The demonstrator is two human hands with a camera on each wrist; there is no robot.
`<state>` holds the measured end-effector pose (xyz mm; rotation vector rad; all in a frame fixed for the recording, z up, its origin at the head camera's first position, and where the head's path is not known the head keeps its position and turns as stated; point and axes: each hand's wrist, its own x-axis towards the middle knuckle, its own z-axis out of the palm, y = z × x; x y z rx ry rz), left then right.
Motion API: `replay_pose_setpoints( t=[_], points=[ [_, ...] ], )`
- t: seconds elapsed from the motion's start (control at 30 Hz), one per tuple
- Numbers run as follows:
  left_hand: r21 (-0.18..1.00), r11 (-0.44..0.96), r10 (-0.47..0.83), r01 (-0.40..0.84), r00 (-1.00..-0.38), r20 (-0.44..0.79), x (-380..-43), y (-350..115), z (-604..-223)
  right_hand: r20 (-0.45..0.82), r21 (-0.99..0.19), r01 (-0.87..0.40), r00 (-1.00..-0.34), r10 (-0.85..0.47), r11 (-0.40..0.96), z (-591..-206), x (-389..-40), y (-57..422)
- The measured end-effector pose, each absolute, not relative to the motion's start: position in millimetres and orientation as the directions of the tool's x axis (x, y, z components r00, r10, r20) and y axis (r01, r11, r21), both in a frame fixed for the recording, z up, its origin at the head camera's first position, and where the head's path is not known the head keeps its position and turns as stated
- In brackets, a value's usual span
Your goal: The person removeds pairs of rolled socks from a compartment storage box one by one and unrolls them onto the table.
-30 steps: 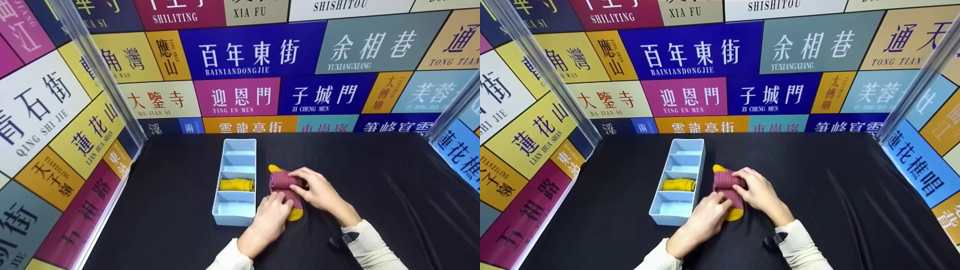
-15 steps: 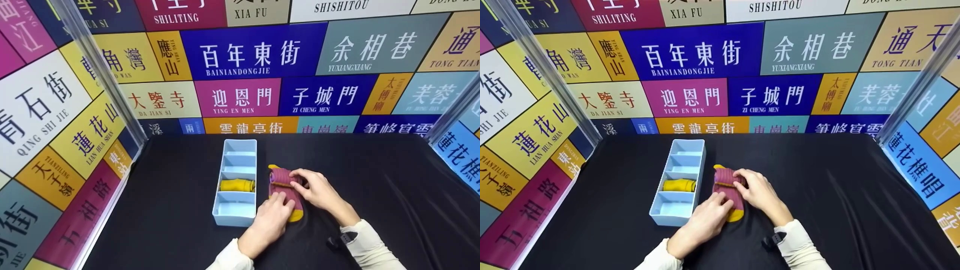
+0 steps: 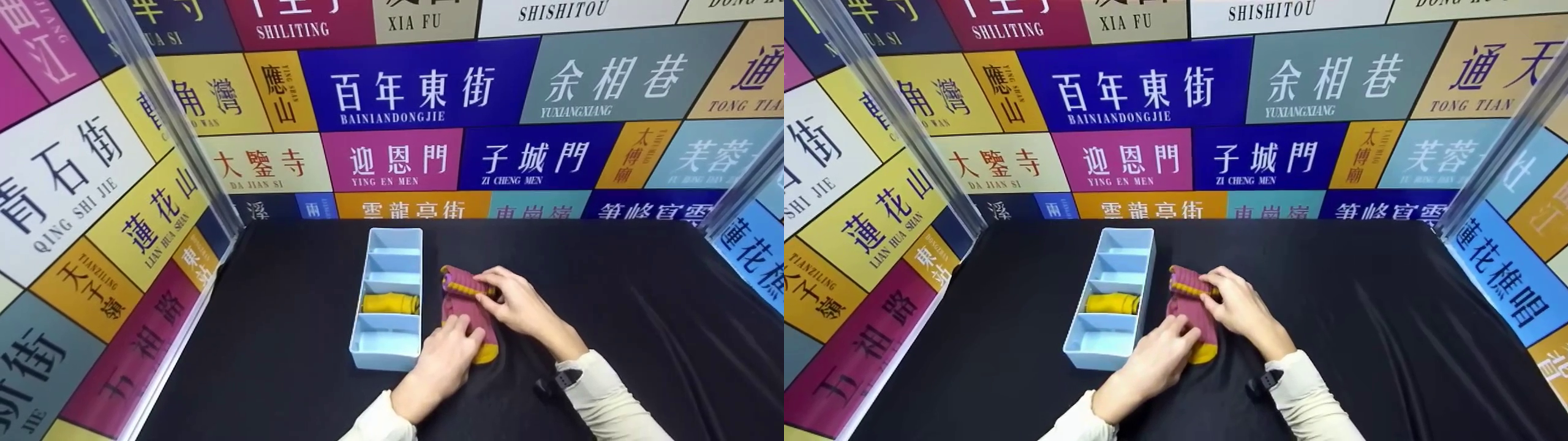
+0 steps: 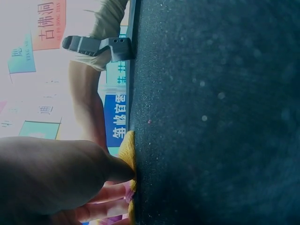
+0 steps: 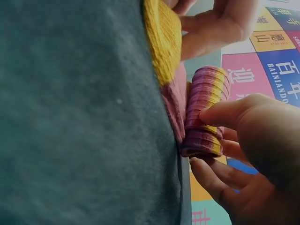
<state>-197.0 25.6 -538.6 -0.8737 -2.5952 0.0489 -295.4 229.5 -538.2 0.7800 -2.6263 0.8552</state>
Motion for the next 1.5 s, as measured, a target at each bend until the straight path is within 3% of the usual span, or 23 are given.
replay_pose_setpoints(
  t=[0.27,0.7,1.23,1.5],
  points=[
    [-0.171,0.806,0.585,0.566,-0.721,0.372,-197.8,26.1,-537.6,0.393,-0.523,-0.538,-0.840,-0.374,0.660,-536.6,-305.7,230.2],
    [-0.178,0.811,0.581,0.558,-0.725,0.371,-195.4,26.9,-535.1,0.413,-0.491,-0.545,-0.832,-0.370,0.679,-542.7,-318.4,233.2],
    [-0.175,0.817,0.568,0.550,-0.711,0.416,-196.1,25.8,-539.2,0.361,-0.500,-0.471,-0.876,-0.320,0.727,-541.0,-331.2,228.7],
    [-0.158,0.818,0.568,0.554,-0.732,0.377,-195.7,27.1,-539.9,0.391,-0.494,-0.507,-0.855,-0.340,0.707,-543.5,-337.7,229.2]
  ],
)
